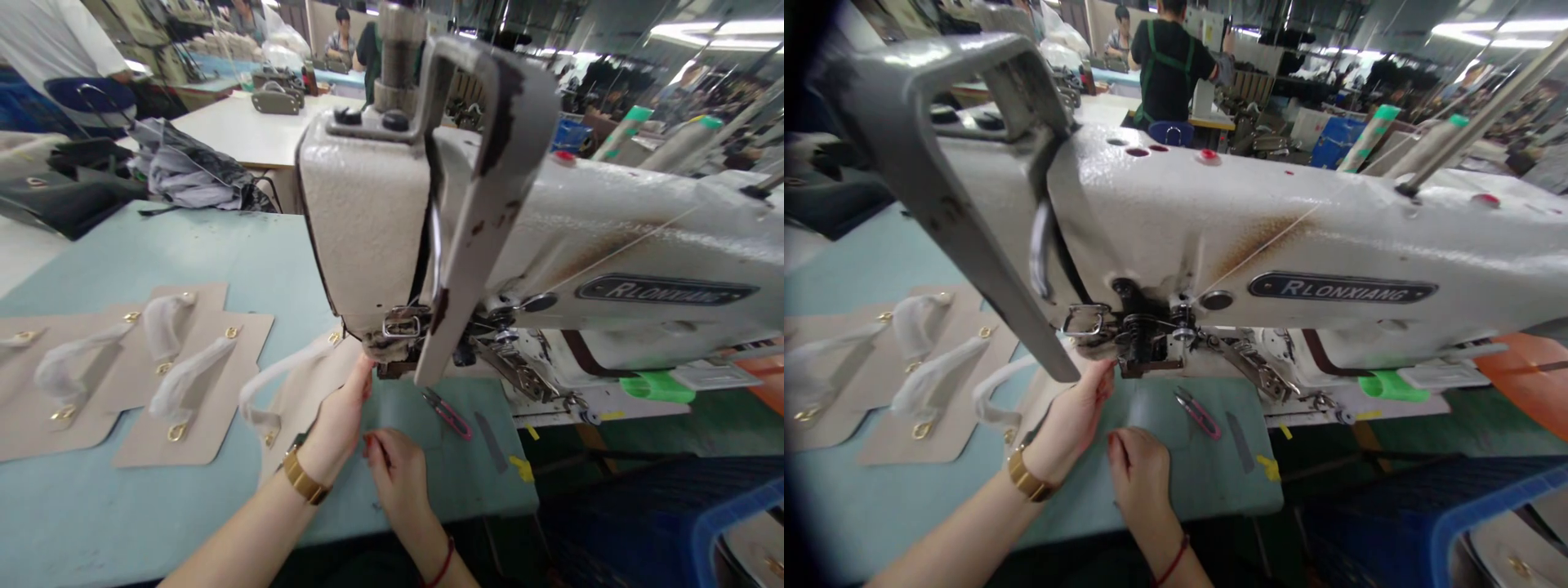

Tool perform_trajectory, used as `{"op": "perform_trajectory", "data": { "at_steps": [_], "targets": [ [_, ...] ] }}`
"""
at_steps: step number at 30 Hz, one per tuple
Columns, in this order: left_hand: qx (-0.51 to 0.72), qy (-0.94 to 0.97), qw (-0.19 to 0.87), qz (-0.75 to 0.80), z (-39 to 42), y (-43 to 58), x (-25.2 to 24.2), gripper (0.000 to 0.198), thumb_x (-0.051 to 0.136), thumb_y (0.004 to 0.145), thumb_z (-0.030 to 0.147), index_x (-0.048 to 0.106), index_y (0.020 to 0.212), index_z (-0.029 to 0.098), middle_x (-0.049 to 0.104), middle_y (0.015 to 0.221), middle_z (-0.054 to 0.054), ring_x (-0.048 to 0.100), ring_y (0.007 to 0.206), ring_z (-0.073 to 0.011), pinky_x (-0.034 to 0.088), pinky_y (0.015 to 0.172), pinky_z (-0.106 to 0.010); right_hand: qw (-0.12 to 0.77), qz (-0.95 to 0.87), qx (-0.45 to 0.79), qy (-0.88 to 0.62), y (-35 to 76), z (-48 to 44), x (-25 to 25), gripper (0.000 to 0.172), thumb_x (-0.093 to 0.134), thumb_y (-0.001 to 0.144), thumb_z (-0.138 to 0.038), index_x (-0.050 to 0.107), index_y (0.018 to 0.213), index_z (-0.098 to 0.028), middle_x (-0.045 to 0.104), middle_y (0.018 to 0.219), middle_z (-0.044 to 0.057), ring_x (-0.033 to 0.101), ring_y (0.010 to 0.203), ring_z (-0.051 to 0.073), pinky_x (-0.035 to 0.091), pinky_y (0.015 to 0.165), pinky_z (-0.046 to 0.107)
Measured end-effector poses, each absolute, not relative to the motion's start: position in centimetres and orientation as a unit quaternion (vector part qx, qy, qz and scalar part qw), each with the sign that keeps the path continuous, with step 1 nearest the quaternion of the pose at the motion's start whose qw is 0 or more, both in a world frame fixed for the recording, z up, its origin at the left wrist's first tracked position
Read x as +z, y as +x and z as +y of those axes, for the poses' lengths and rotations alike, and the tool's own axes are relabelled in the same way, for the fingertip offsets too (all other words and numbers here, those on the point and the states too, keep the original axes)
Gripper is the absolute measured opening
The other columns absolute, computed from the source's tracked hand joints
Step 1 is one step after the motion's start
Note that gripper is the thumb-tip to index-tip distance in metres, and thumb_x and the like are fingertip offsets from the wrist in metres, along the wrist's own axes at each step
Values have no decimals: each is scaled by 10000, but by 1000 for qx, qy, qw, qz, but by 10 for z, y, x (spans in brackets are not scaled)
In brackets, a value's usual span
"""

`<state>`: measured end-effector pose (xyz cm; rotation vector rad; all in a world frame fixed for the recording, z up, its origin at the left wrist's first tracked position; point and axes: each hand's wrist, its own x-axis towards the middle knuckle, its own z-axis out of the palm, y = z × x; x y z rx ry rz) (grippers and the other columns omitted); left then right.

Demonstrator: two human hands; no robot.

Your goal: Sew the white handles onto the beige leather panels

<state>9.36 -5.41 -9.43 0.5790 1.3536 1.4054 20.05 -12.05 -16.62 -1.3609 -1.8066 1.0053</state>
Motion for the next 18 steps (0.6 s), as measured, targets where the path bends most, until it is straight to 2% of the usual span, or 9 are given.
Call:
{"op": "perform_trajectory", "data": {
  "at_steps": [3, 6, 9, 11, 13, 14, 15, 17, 18],
  "targets": [
    [628, 164, 500, 573, -54, 111, -91, 381, 638, 805, 434, 424, 580, 213, 370, 541, 65, 343, 506, -97, 318, 501, -237, 378, -628, 419, -536, 200, -118, -162, 328, 400, 967, -268, 671, 824, -153, 667, 775, 66, 608, 729, 160, 442, 683, 233],
    [640, 127, 501, 569, -60, 124, -90, 366, 632, 816, 435, 447, 595, 209, 375, 546, 64, 347, 509, -98, 338, 498, -225, 452, -523, 464, -554, 201, -109, -144, 310, 424, 972, -338, 666, 986, -145, 689, 956, 105, 639, 844, 181, 497, 730, 249],
    [625, 147, 517, 566, -89, 127, -87, 301, 656, 807, 453, 546, 695, 197, 449, 593, 50, 397, 547, -102, 374, 523, -215, 480, -469, 497, -550, 200, -95, -119, 342, 464, 958, -401, 678, 1028, -144, 683, 1029, 120, 643, 899, 195, 520, 774, 270],
    [579, 173, 572, 555, -117, 118, -79, 272, 676, 790, 466, 599, 812, 205, 443, 579, 57, 375, 499, -94, 330, 460, -206, 478, -438, 548, -528, 195, -86, -105, 380, 467, 952, -446, 695, 984, -143, 690, 1000, 116, 650, 891, 201, 530, 778, 280],
    [511, 207, 625, 552, -134, 96, -66, 310, 668, 780, 512, 619, 842, 212, 416, 535, 67, 311, 411, -79, 233, 379, -203, 468, -409, 610, -491, 185, -78, -97, 434, 449, 949, -503, 700, 963, -149, 695, 961, 104, 659, 873, 207, 542, 724, 276],
    [496, 245, 615, 562, -134, 81, -57, 328, 652, 782, 532, 633, 842, 210, 457, 553, 53, 332, 401, -80, 232, 367, -204, 463, -405, 633, -470, 178, -75, -95, 451, 442, 946, -527, 699, 980, -158, 695, 959, 96, 660, 877, 208, 542, 708, 271],
    [500, 305, 574, 573, -126, 64, -47, 316, 631, 799, 524, 642, 827, 209, 503, 569, 36, 380, 418, -93, 282, 380, -209, 461, -410, 646, -450, 170, -73, -95, 453, 444, 942, -542, 692, 1018, -171, 693, 970, 85, 657, 900, 208, 540, 717, 269],
    [488, 448, 450, 599, -89, 33, -28, 225, 665, 793, 423, 653, 792, 198, 593, 622, 4, 533, 586, -146, 443, 546, -233, 470, -427, 645, -425, 154, -70, -97, 442, 456, 938, -549, 650, 1139, -206, 680, 1031, 67, 638, 971, 202, 525, 780, 266],
    [464, 507, 404, 604, -64, 22, -19, 185, 698, 756, 371, 659, 770, 191, 646, 684, -12, 585, 688, -176, 486, 641, -259, 479, -430, 636, -426, 145, -69, -100, 440, 457, 940, -546, 623, 1182, -218, 671, 1055, 62, 627, 990, 195, 513, 806, 261]
  ]
}}
